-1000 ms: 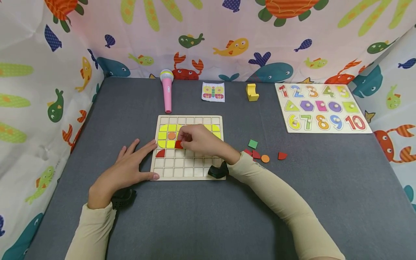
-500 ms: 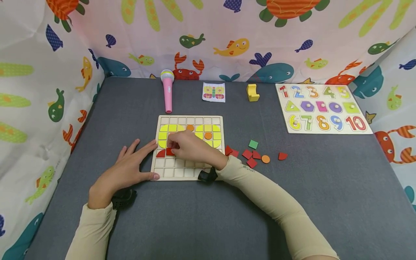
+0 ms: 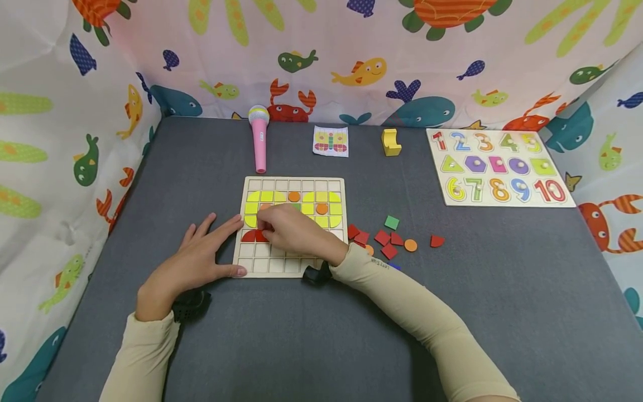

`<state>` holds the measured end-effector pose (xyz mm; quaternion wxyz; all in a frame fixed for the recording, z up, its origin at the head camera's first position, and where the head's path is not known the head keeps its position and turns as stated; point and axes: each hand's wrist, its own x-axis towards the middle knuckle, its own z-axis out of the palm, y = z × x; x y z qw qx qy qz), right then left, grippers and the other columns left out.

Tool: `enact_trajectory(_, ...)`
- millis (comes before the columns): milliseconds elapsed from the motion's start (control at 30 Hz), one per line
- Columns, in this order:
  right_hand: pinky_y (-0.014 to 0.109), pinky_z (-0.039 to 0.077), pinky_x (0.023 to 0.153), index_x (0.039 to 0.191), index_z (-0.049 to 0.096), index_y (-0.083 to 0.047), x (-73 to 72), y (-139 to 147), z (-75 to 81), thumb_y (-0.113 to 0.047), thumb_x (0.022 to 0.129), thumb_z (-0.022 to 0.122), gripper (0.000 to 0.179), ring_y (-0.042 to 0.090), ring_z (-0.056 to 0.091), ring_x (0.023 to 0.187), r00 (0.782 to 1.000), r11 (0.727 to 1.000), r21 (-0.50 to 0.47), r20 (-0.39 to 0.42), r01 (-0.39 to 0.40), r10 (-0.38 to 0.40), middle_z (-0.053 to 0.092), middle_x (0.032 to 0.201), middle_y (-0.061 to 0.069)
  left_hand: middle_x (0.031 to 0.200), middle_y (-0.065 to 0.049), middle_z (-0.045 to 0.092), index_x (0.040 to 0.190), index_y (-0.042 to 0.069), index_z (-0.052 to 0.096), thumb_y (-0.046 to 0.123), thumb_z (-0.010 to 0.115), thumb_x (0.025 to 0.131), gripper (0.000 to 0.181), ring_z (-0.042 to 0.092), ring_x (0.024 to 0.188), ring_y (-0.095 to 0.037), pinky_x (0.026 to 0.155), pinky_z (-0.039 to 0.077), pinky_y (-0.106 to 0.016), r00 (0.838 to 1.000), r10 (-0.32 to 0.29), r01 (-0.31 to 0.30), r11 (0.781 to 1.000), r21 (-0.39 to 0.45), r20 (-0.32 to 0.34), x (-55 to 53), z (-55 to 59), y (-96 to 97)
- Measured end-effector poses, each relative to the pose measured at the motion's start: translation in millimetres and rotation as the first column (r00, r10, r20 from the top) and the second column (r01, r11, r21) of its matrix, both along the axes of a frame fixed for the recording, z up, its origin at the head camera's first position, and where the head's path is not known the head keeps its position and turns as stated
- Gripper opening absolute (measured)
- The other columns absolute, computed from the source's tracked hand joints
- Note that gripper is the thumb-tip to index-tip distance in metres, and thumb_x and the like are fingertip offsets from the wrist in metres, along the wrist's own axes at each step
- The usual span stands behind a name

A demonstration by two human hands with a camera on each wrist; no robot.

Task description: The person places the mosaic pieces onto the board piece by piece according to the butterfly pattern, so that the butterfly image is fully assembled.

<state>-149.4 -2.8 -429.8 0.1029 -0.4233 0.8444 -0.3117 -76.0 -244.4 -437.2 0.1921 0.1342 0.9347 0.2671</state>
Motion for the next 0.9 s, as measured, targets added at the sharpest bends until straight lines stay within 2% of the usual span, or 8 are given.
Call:
enact_trajectory(100,0.027,0.047,0.075,0.096,0.072,-0.005,1.1,1,0.8,0.002,0.100,0.067,0.010,0.018,0.056,0.082,0.999,1.000,0.024,-0.038,0.006,-0.006,0.061,0.089,0.003,0.174,-0.019,0.026,0.169,0.012,0.033,0.049,0.089,0.086,0.107,0.002,0.158,-0.056,0.121,-0.006,-0.075,1.000,-0.002,0.002,1.000,-0.003,-0.003,-0.4,0.5,0.2)
enact_trajectory(200,0.028,0.046,0.075,0.098,0.072,-0.005,2.1,1,1.0,0.002,0.101,0.066,0.010,0.019,0.056,0.082,0.999,0.999,0.047,-0.042,0.013,-0.011,0.060,0.089,0.004,0.174,-0.019,0.026,0.169,0.012,0.033,0.049,0.089,0.086,0.107,0.002,0.158,-0.056,0.121,-0.006,-0.075,1.000,-0.004,0.004,1.000,-0.003,-0.006,-0.7,0.5,0.3)
enact_trajectory(433,0.024,0.041,0.066,0.091,0.070,-0.005,4.7,-1,-1.3,0.003,0.102,0.062,0.016,0.018,0.052,0.072,1.000,0.997,0.071,-0.018,-0.019,0.020,0.056,0.078,0.004,0.174,-0.018,0.026,0.169,0.012,0.033,0.049,0.089,0.086,0.107,0.002,0.159,-0.055,0.121,-0.007,-0.075,1.000,-0.008,0.008,1.000,-0.006,-0.009,-1.7,-0.3,0.8)
enact_trajectory(567,0.024,0.040,0.065,0.086,0.068,-0.006,6.2,3,-1.2,0.003,0.101,0.063,0.018,0.018,0.051,0.070,0.999,0.997,0.071,-0.017,-0.026,0.027,0.055,0.075,0.003,0.174,-0.019,0.026,0.169,0.011,0.033,0.048,0.090,0.086,0.107,0.002,0.159,-0.055,0.121,-0.007,-0.075,1.000,-0.007,0.007,1.000,-0.003,-0.007,-2.0,-0.2,1.3)
enact_trajectory(700,0.026,0.043,0.069,0.085,0.068,-0.007,7.4,15,-2.4,0.004,0.099,0.065,0.018,0.017,0.053,0.072,1.000,0.999,0.046,-0.007,-0.008,0.008,0.058,0.077,0.001,0.174,-0.019,0.026,0.169,0.011,0.033,0.048,0.090,0.085,0.108,0.002,0.158,-0.056,0.121,-0.007,-0.075,1.000,-0.003,0.003,1.000,-0.001,-0.003,-1.1,-0.4,1.7)
enact_trajectory(900,0.027,0.048,0.072,0.090,0.074,-0.007,6.1,48,0.7,0.000,0.099,0.069,0.012,0.015,0.057,0.077,0.998,0.999,-0.005,0.013,0.054,-0.054,0.064,0.081,-0.002,0.174,-0.019,0.025,0.169,0.011,0.032,0.048,0.091,0.085,0.109,0.001,0.158,-0.056,0.121,-0.008,-0.074,1.000,0.005,-0.005,1.000,-0.008,0.004,-0.7,-0.3,1.7)
